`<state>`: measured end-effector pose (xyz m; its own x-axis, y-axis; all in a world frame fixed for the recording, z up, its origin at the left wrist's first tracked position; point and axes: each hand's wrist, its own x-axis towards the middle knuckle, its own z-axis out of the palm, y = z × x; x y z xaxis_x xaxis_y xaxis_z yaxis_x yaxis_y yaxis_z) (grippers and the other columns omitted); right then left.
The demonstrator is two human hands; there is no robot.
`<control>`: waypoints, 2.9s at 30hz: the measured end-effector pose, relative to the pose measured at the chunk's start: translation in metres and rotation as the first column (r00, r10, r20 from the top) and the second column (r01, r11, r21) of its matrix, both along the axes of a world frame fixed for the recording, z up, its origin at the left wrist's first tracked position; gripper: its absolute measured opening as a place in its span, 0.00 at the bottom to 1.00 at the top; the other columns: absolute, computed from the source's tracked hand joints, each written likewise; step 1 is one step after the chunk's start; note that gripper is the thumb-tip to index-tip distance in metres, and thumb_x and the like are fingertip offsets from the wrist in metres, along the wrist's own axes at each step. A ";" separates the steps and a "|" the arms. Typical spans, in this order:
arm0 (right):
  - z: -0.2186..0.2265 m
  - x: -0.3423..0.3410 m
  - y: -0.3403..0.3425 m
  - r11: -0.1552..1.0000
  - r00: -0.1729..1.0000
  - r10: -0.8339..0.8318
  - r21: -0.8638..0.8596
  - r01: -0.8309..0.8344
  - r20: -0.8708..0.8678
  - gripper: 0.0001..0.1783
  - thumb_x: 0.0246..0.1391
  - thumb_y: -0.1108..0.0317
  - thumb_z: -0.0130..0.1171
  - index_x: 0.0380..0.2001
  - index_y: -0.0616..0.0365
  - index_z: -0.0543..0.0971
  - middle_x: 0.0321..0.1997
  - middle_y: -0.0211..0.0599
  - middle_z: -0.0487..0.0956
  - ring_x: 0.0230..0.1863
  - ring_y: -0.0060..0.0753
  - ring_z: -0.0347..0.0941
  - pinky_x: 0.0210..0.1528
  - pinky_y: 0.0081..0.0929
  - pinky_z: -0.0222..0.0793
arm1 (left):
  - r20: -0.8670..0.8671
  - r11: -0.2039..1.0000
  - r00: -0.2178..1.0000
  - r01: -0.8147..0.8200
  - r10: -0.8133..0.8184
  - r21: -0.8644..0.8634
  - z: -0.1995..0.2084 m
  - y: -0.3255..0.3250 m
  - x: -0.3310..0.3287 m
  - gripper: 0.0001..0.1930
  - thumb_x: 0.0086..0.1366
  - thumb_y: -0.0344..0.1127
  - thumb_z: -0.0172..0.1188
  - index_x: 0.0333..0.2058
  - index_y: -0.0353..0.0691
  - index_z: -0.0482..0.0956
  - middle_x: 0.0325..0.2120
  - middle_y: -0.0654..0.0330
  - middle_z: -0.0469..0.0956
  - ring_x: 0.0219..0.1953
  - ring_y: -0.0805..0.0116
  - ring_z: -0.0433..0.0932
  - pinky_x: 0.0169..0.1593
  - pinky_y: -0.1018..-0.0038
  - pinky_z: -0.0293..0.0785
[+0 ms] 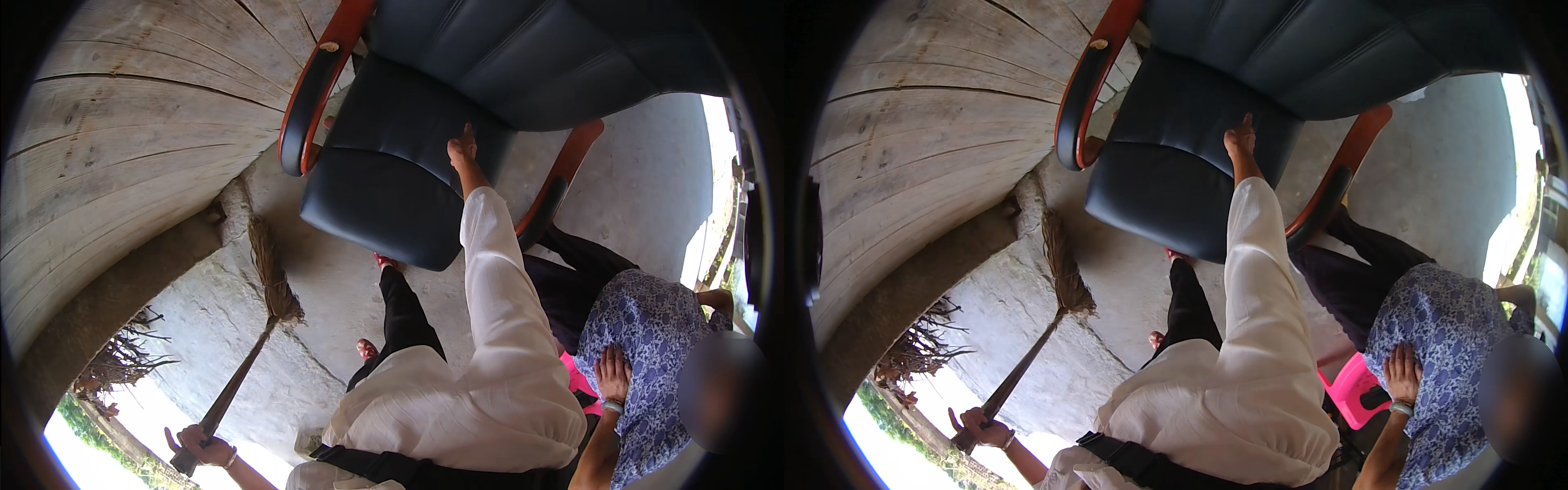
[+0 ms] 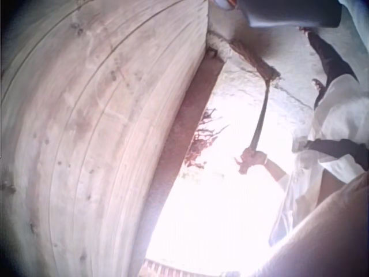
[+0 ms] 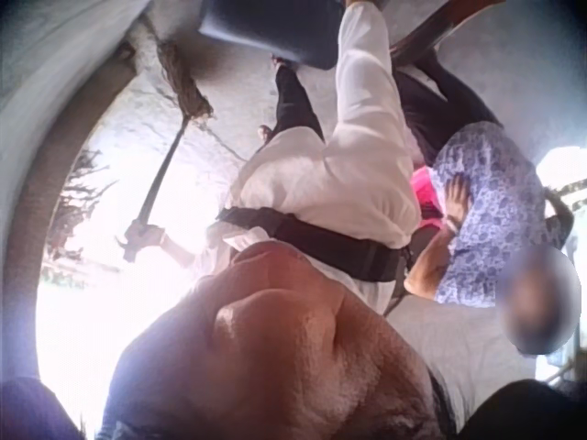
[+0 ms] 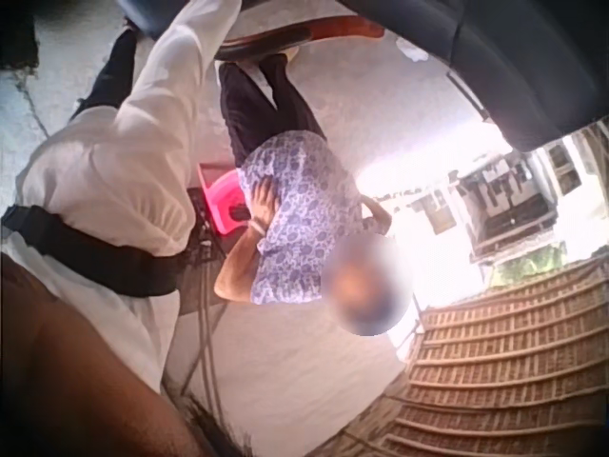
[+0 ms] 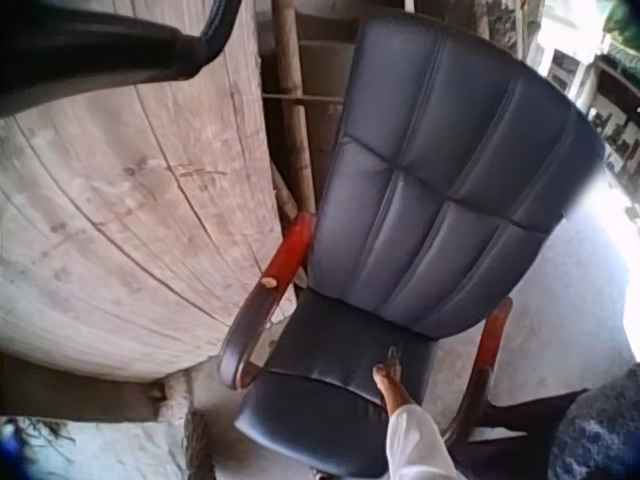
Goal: The person sweeps a concrete outdoor area using a traditional straw broom. They move a black office chair to access the space underneath it and continue sweeping the floor.
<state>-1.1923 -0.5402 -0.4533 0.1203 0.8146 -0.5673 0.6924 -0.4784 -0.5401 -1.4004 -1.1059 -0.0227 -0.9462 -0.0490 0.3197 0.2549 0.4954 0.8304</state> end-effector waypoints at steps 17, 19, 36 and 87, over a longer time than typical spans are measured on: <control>-0.022 0.070 -0.244 0.765 0.775 0.629 -0.226 -0.603 0.057 0.25 0.43 0.71 0.43 0.48 0.66 0.59 0.42 0.61 0.68 0.45 0.53 0.66 0.47 0.38 0.64 | -0.082 0.999 0.997 0.010 -0.006 0.047 -0.007 -0.021 -0.025 0.16 0.52 0.32 0.47 0.40 0.29 0.64 0.11 0.68 0.57 0.14 0.79 0.55 0.19 0.82 0.52; -0.017 0.083 -0.332 0.660 0.679 0.734 -0.204 -0.723 -0.029 0.27 0.42 0.69 0.41 0.48 0.71 0.60 0.49 0.61 0.64 0.50 0.51 0.61 0.53 0.33 0.58 | -0.095 0.998 0.995 0.016 -0.011 0.058 -0.007 -0.031 -0.026 0.16 0.53 0.33 0.48 0.38 0.30 0.64 0.11 0.68 0.57 0.14 0.79 0.55 0.19 0.82 0.52; 0.014 0.186 -0.402 0.648 0.638 0.733 0.044 -0.760 0.237 0.12 0.42 0.68 0.44 0.29 0.62 0.74 0.34 0.52 0.73 0.39 0.50 0.69 0.42 0.35 0.64 | -0.150 0.940 0.980 0.168 -0.128 0.298 -0.032 -0.156 0.030 0.09 0.55 0.31 0.50 0.32 0.32 0.66 0.12 0.67 0.61 0.13 0.81 0.56 0.16 0.84 0.51; 0.046 0.565 -0.618 0.858 0.857 0.513 -0.036 -0.512 0.045 0.17 0.39 0.71 0.45 0.35 0.63 0.74 0.25 0.49 0.75 0.19 0.41 0.73 0.22 0.32 0.70 | -0.385 0.901 0.916 0.260 -0.115 0.347 -0.116 -0.281 0.180 0.07 0.54 0.31 0.52 0.30 0.34 0.68 0.18 0.65 0.65 0.15 0.80 0.61 0.17 0.84 0.59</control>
